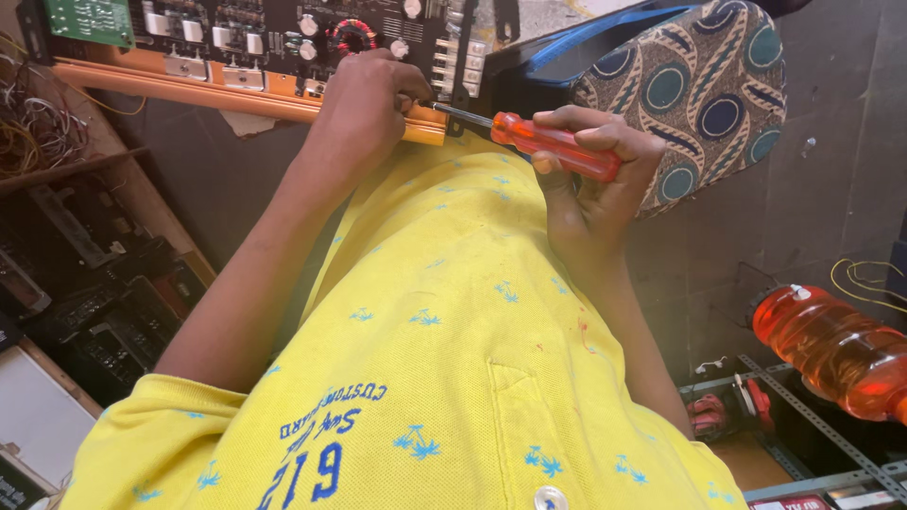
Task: The person uses a red screwdriver to tighten screws on an orange electronic device with a green circuit board. They rotate the device to access different sides and continue working on the components.
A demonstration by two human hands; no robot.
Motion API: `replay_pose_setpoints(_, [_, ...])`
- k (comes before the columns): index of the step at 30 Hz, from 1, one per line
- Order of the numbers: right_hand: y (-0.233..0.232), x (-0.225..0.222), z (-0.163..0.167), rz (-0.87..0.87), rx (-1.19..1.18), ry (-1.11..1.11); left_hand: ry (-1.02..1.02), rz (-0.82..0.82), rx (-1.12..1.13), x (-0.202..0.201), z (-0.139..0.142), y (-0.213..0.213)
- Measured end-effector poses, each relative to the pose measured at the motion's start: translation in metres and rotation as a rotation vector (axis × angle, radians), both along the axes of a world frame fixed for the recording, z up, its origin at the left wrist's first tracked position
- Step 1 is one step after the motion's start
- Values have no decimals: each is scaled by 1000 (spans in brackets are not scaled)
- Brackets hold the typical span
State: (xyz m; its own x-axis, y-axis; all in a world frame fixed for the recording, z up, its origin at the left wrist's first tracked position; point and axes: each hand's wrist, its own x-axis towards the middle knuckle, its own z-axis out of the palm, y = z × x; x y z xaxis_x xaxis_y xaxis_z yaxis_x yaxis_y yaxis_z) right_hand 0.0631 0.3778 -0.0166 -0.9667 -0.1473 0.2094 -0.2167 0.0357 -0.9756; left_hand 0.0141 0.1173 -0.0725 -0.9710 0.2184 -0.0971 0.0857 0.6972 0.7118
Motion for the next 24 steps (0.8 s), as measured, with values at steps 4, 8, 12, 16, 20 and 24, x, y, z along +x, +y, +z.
replay_pose_setpoints(4, [-1,0,-2,13,7,-5,-25,14,-8,-1,0,0])
replay_pose_setpoints(8, [-3,-1,-2,13,60,38,-27,10,-21,-1,-1,0])
replay_pose_setpoints(12, [-6,-3,3,12,95,60,-22,17,-16,-2,-1,1])
replay_pose_setpoints(16, [-6,-2,11,61,177,112,-29,21,-21,-2,1,2])
replay_pose_setpoints(20, [-8,-3,19,105,263,202,-44,33,-17,-1,3,4])
replay_pose_setpoints(24, [-14,-10,36,186,342,308,-18,30,-25,0,7,6])
